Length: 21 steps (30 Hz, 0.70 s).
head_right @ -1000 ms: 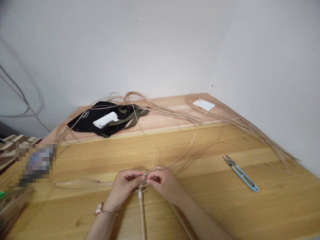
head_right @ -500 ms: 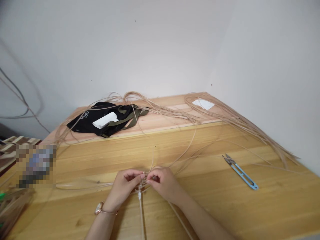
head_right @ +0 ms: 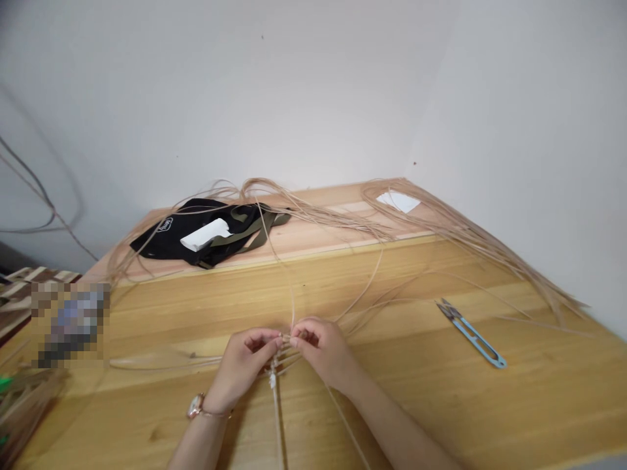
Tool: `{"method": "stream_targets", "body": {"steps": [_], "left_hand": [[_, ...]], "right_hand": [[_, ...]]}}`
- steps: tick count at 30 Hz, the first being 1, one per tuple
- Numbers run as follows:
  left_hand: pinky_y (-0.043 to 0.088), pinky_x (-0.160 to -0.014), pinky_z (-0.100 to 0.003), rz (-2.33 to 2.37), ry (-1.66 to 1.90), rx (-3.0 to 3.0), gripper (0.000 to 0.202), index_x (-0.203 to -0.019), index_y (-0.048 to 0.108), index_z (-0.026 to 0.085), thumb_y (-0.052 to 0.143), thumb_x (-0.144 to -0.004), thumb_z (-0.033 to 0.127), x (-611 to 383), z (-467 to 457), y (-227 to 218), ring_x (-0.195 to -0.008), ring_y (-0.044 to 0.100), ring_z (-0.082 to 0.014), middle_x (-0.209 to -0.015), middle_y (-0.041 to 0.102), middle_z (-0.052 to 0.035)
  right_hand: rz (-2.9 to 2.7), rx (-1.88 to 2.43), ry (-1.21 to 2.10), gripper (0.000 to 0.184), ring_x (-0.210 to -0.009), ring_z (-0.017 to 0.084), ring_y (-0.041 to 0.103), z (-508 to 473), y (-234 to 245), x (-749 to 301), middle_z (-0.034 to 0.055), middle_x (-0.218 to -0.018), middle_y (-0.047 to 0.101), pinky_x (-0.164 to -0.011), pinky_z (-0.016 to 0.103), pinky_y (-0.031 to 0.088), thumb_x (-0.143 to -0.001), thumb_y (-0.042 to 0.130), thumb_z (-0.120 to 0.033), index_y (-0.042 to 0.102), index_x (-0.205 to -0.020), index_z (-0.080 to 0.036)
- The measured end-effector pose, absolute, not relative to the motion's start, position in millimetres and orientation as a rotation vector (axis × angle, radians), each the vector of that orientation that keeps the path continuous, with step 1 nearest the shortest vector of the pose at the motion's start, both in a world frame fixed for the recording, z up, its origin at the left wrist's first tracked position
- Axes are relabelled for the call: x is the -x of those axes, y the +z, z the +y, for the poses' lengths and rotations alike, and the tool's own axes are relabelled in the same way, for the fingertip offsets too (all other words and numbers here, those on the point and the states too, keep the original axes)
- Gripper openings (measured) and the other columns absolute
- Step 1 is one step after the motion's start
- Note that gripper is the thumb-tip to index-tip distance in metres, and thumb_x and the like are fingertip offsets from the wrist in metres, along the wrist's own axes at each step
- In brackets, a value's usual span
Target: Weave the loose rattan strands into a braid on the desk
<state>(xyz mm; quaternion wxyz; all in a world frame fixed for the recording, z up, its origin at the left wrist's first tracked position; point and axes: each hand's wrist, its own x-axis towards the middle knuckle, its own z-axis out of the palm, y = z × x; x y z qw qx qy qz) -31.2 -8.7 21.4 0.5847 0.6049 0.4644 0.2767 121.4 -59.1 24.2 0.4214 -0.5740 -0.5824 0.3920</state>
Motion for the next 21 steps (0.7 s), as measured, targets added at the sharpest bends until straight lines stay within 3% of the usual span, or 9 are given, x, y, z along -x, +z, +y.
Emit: {"method": "stream_targets", "body": {"steps": [10,21], "left_hand": [[0.042,-0.047,-0.020,1.101,0.624,-1.587,0.021,-0.075,0.065,0.013,0.058,-0.069,0.032,29.9,-12.7,18.6,-0.049,0.053,-0.0115,-0.061,0.065,-0.0049],[0.044,-0.061,-0.024,1.046,0.640,-1.911,0.019,-0.078,0.068,0.019,0.052,-0.075,0.029,29.8,-12.8,20.4,-0.065,0.057,-0.0166,-0.072,0.067,-0.0059]], "right_hand": [[-1.535,1.635,0.775,0.011,-0.062,0.009,0.048,-57.3,18.9,-118.6,0.0004,-0.066,0.055,-0.055,0.018,0.032,-0.073,0.049,-0.015,0.058,-0.067,-0.014],[-1.607,1.655,0.709,0.011,-0.061,0.009,0.046,-58.5,15.4,-120.0,0.0011,-0.066,0.054,-0.055,0.019,0.031,-0.072,0.048,-0.013,0.058,-0.067,-0.014]]}}
